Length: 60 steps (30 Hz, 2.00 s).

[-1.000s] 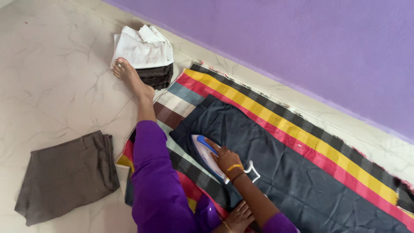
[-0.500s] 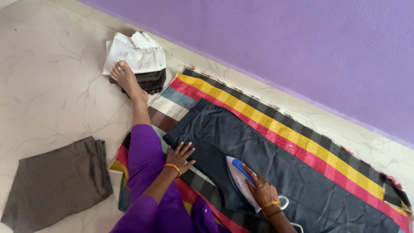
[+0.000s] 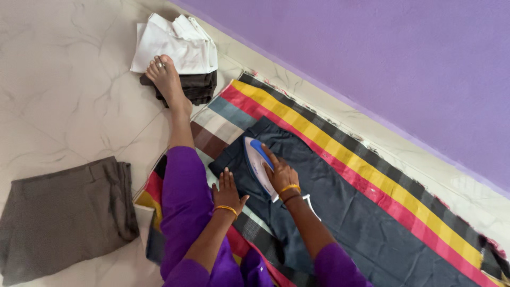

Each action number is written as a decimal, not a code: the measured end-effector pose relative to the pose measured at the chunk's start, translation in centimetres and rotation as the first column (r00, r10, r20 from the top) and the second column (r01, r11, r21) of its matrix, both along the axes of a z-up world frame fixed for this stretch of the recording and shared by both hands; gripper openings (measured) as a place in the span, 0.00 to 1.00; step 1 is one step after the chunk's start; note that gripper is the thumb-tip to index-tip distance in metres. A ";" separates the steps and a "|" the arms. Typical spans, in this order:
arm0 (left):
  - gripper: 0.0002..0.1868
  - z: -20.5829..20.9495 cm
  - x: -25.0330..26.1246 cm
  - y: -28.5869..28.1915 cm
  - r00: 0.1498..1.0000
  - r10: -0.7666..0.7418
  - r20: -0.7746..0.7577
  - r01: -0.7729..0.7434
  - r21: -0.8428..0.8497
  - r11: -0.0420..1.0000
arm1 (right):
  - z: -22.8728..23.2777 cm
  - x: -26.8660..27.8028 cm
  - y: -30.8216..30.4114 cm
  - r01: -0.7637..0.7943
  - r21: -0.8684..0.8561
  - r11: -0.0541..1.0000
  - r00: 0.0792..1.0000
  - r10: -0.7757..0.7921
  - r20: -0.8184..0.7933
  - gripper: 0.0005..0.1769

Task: The person irons a pair of black trousers and then a pair of brown trousers on a striped mat on the floor. They use a handheld iron to smooth the fabric, fold the trousers, and place them aside.

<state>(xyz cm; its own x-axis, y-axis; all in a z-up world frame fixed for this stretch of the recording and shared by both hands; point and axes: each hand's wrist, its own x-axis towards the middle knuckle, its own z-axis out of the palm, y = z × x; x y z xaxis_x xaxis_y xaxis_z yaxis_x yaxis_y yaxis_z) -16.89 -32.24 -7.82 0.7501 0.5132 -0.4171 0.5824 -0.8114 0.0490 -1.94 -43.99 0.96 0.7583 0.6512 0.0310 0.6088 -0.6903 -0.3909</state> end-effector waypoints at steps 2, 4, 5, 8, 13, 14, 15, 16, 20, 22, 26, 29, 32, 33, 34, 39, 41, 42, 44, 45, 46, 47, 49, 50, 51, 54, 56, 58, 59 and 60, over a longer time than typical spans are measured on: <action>0.58 -0.9 -0.2 -0.2 0.998 0.016 0.055 -0.016 -0.012 1.000 | -0.5 1.3 2.1 -0.006 0.017 1.000 1.000 0.006 -0.001 0.33; 0.55 -2.0 -0.1 0.1 0.991 0.019 0.134 -0.022 0.019 1.000 | -0.5 2.6 3.4 -0.024 -0.012 1.000 1.000 0.024 -0.016 0.34; 0.53 -2.7 -0.1 0.0 0.984 0.010 0.177 -0.019 0.050 0.999 | -0.5 2.6 3.4 -0.024 -0.030 0.999 0.998 0.023 -0.052 0.34; 0.50 -4.2 0.1 0.1 0.985 -0.038 0.167 0.024 0.080 0.997 | 0.2 2.4 2.4 -0.066 -0.045 0.997 0.991 0.060 -0.121 0.35; 0.49 -4.4 0.4 0.1 0.972 -0.050 0.232 0.019 0.132 0.991 | 1.9 -0.6 -6.1 -0.136 -0.040 0.990 0.975 0.126 -0.185 0.35; 0.49 -4.1 0.3 0.0 0.974 -0.044 0.224 0.018 0.118 0.993 | 2.1 -1.5 -8.4 -0.163 -0.054 0.985 0.972 0.151 -0.180 0.35; 0.49 -3.8 0.2 -0.1 0.975 -0.039 0.218 0.016 0.103 0.995 | 2.2 -2.6 -10.7 -0.141 -0.143 0.980 0.980 0.118 -0.162 0.34; 0.46 -3.6 0.1 -0.2 0.954 -0.030 0.299 0.004 0.089 0.996 | 2.1 -3.7 -13.1 -0.116 -0.231 0.966 0.986 0.085 -0.141 0.34; 0.43 -2.9 0.2 -1.7 0.862 -0.138 0.488 0.094 0.114 0.989 | 1.9 -5.9 -23.2 -0.050 -0.140 0.989 0.988 0.028 -0.154 0.33; 0.43 -3.3 0.2 -3.0 0.809 -0.274 0.520 0.257 0.106 0.961 | 1.7 -6.7 -27.7 0.007 -0.122 0.992 0.992 -0.023 -0.125 0.34; 0.43 -4.8 0.5 -5.5 0.777 -0.426 0.464 0.489 -0.019 0.872 | 1.4 -7.0 -32.3 0.205 -0.195 0.959 0.965 -0.232 -0.127 0.37; 0.50 -3.5 0.9 -6.7 0.876 -0.387 0.289 0.409 -0.017 0.912 | 0.7 -6.8 -31.7 0.290 -0.220 0.932 0.950 -0.308 -0.052 0.35; 0.60 0.1 1.4 -7.2 0.957 -0.285 0.058 0.288 -0.050 0.956 | 0.4 -5.2 -28.8 0.294 -0.237 0.926 0.949 -0.312 -0.044 0.35; 0.63 1.2 1.4 -7.3 0.969 -0.246 -0.032 0.244 -0.075 0.967 | 0.5 -4.4 -27.5 0.270 -0.164 0.949 0.959 -0.280 -0.039 0.34; 0.65 2.0 1.5 -7.3 0.970 -0.242 -0.031 0.240 -0.060 0.969 | 0.5 -3.5 -26.0 0.244 -0.091 0.965 0.968 -0.248 -0.031 0.34; 0.74 2.6 2.4 -7.5 0.969 -0.232 -0.081 0.232 -0.003 0.973 | 0.4 1.2 -17.9 0.206 0.013 0.978 0.978 -0.207 0.020 0.34; 0.76 2.4 2.6 -7.4 0.969 -0.234 -0.083 0.235 0.003 0.972 | 0.1 2.8 -14.7 0.259 -0.025 0.966 0.966 -0.259 -0.012 0.35; 0.77 2.4 2.6 -7.5 0.968 -0.236 -0.084 0.237 0.006 0.971 | -0.2 3.4 -13.2 0.295 -0.060 0.954 0.955 -0.296 -0.018 0.36; 0.77 2.5 2.9 -7.4 0.967 -0.233 -0.105 0.233 -0.005 0.972 | -0.5 5.1 -11.4 0.328 -0.098 0.940 0.943 -0.331 -0.021 0.37; 0.77 2.5 2.8 -7.3 0.964 -0.236 -0.120 0.236 -0.010 0.972 | -0.7 5.7 -10.9 0.332 -0.101 0.938 0.941 -0.336 -0.026 0.38; 0.78 2.4 2.7 -7.4 0.964 -0.238 -0.117 0.239 -0.006 0.971 | -1.0 5.9 -10.9 0.337 -0.104 0.936 0.939 -0.341 -0.032 0.38; 0.78 2.3 2.8 -7.3 0.963 -0.246 -0.113 0.248 0.001 0.969 | -1.3 5.8 -11.3 0.328 -0.115 0.938 0.942 -0.333 -0.028 0.38; 0.78 2.1 2.8 -7.2 0.961 -0.254 -0.112 0.257 0.013 0.966 | -1.5 6.1 -12.4 0.314 -0.132 0.940 0.948 -0.318 -0.014 0.38; 0.78 2.0 2.6 -7.3 0.960 -0.254 -0.116 0.258 0.017 0.966 | -1.5 6.0 -13.5 0.316 -0.161 0.935 0.946 -0.324 -0.022 0.37; 0.78 1.8 2.5 -7.3 0.960 -0.254 -0.118 0.259 0.024 0.966 | -1.5 5.6 -15.2 0.319 -0.188 0.929 0.944 -0.329 -0.028 0.37; 0.77 1.1 2.3 -7.1 0.956 -0.274 -0.108 0.281 0.049 0.959 | -1.7 4.3 -21.7 0.351 -0.202 0.914 0.933 -0.360 -0.005 0.38; 0.77 0.7 2.1 -6.9 0.951 -0.288 -0.113 0.292 0.024 0.956 | -1.7 3.5 -27.3 0.374 -0.147 0.916 0.926 -0.379 -0.006 0.37; 0.77 0.6 2.0 -6.7 0.950 -0.288 -0.120 0.292 0.023 0.956 | -1.7 2.6 -33.0 0.440 -0.187 0.878 0.894 -0.447 0.003 0.37; 0.77 0.5 2.0 -6.7 0.951 -0.283 -0.125 0.290 0.035 0.957 | -1.9 2.1 -35.9 0.476 -0.213 0.853 0.874 -0.486 0.006 0.37; 0.77 0.5 2.0 -6.8 0.952 -0.279 -0.130 0.287 0.046 0.957 | -2.0 1.9 -38.8 0.511 -0.238 0.826 0.852 -0.524 0.011 0.37</action>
